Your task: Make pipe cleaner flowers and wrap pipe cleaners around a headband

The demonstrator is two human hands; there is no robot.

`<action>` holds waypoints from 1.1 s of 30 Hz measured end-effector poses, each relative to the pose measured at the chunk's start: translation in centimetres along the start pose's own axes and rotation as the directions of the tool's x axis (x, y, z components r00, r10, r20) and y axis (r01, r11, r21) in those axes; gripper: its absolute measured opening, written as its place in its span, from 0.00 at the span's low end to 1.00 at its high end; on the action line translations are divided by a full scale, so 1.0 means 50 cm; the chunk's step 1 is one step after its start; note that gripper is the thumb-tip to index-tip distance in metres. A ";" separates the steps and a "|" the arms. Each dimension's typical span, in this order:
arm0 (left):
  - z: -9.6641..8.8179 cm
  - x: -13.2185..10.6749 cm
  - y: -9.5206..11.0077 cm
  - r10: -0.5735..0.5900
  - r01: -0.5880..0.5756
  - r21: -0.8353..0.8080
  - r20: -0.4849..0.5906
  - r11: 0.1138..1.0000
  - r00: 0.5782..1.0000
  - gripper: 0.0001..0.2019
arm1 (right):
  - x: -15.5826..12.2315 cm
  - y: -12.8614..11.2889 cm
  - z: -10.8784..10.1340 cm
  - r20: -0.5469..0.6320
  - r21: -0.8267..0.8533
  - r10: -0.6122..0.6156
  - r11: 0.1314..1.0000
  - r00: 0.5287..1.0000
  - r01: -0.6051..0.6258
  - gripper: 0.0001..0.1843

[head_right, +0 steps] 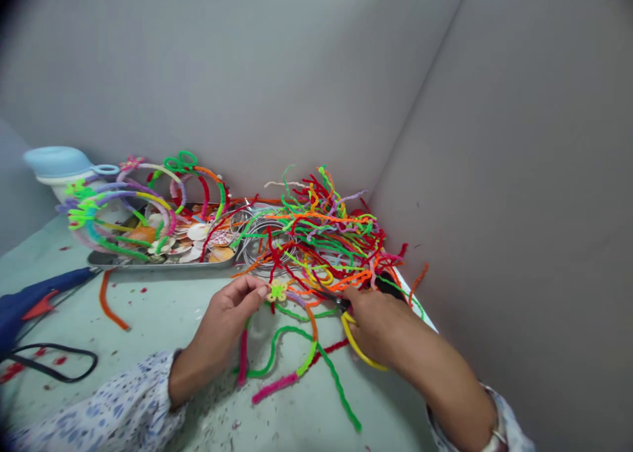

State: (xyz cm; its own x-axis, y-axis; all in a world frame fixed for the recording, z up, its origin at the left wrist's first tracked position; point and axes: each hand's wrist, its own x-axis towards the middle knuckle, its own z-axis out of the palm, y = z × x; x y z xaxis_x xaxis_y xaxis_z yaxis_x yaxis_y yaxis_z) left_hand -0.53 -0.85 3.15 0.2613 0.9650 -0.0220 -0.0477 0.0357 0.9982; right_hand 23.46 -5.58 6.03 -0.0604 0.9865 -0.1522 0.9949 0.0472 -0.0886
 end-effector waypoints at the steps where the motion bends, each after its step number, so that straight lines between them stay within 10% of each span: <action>1: 0.000 0.000 0.000 -0.006 0.006 -0.009 0.006 1.000 1.000 0.06 | 0.002 -0.006 0.007 0.005 0.001 -0.007 1.000 1.000 0.007 0.20; 7: 0.001 0.000 -0.001 -0.006 0.007 -0.020 0.037 1.000 0.999 0.07 | 0.010 -0.020 0.026 0.042 -0.019 -0.025 0.999 0.999 0.026 0.21; 11: 0.004 -0.004 0.001 -0.051 0.053 -0.024 0.072 0.998 0.996 0.07 | 0.007 -0.041 0.000 -0.139 0.008 -0.102 0.995 0.985 0.104 0.11; 18: 0.013 -0.017 0.018 -0.056 0.071 -0.087 0.161 0.994 0.985 0.05 | 0.010 -0.122 -0.003 -0.531 0.268 -0.343 0.800 0.775 0.537 0.11; 33: 0.017 -0.011 -0.003 -0.016 0.000 0.114 0.141 0.993 0.990 0.09 | 0.019 -0.134 0.041 -0.627 -0.108 -0.440 0.866 0.643 0.488 0.08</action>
State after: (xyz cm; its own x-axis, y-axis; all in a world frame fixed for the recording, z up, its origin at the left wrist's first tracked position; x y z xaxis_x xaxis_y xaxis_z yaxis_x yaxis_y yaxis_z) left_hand 0.13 -1.61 3.05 0.3955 0.9180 -0.0303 0.0625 0.0060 0.9980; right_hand 16.57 -5.28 4.48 -0.4265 0.7117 0.5582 0.8409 0.5393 -0.0452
